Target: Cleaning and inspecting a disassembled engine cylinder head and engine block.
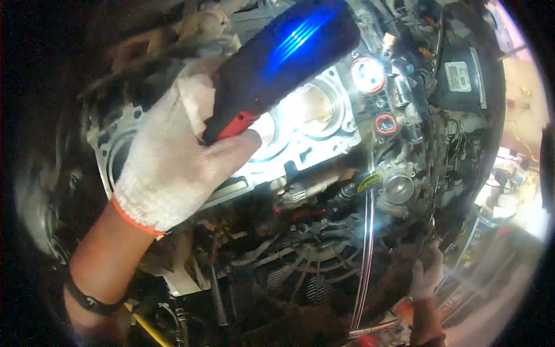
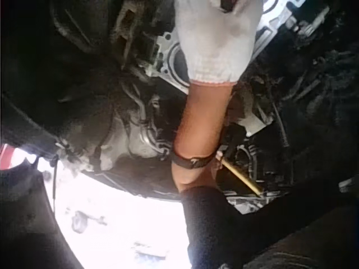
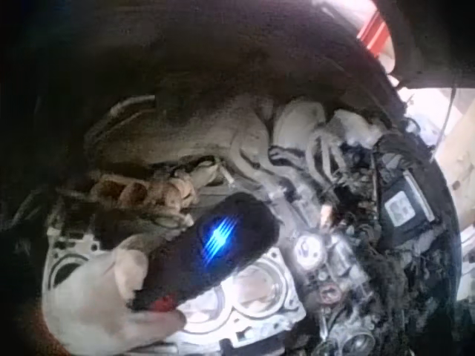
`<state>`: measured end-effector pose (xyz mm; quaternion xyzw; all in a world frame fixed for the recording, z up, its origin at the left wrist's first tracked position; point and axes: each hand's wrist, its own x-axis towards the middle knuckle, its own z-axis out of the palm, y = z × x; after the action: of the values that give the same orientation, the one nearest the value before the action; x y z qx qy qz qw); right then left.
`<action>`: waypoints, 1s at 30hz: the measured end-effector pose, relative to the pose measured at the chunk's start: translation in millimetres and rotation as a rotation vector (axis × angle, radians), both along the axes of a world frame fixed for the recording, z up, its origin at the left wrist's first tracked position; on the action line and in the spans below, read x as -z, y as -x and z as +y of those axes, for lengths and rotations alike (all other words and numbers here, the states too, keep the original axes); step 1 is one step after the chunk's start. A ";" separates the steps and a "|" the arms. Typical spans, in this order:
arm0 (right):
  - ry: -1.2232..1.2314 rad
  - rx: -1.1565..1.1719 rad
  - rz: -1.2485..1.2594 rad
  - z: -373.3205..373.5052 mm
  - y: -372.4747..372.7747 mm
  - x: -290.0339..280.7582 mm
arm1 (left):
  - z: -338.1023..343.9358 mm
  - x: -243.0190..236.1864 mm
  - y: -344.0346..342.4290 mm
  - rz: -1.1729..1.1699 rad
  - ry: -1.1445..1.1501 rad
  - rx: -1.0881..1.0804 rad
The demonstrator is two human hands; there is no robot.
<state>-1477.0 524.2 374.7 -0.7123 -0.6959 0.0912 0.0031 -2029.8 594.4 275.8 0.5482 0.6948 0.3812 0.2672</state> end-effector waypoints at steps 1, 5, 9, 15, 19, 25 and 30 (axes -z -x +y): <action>-0.019 0.000 0.052 1.5 -5.1 0.8 | -8.6 -1.0 12.8 0.053 0.114 0.016; 0.052 -0.044 0.066 1.3 -5.9 2.7 | -22.5 6.8 27.1 0.187 -0.059 -0.036; 0.111 -0.108 -0.015 2.0 -22.8 0.7 | -39.3 28.7 63.9 0.156 -0.058 0.044; 0.159 -0.046 0.050 2.1 -40.0 7.4 | -63.8 31.1 57.0 0.002 0.008 0.141; 0.153 -0.007 0.095 5.1 -29.3 5.4 | -45.8 22.1 23.2 -0.003 -0.057 0.283; 0.162 -0.040 0.015 7.6 -0.9 2.6 | -35.3 19.7 -0.3 -0.008 -0.073 0.361; 0.102 -0.035 0.031 4.4 -14.6 5.4 | -25.6 19.8 -12.6 -0.018 -0.071 0.405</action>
<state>-1462.4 528.5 369.3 -0.6979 -0.7025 0.1374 -0.0239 -2017.2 568.8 256.0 0.6821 0.5542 0.3488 0.3253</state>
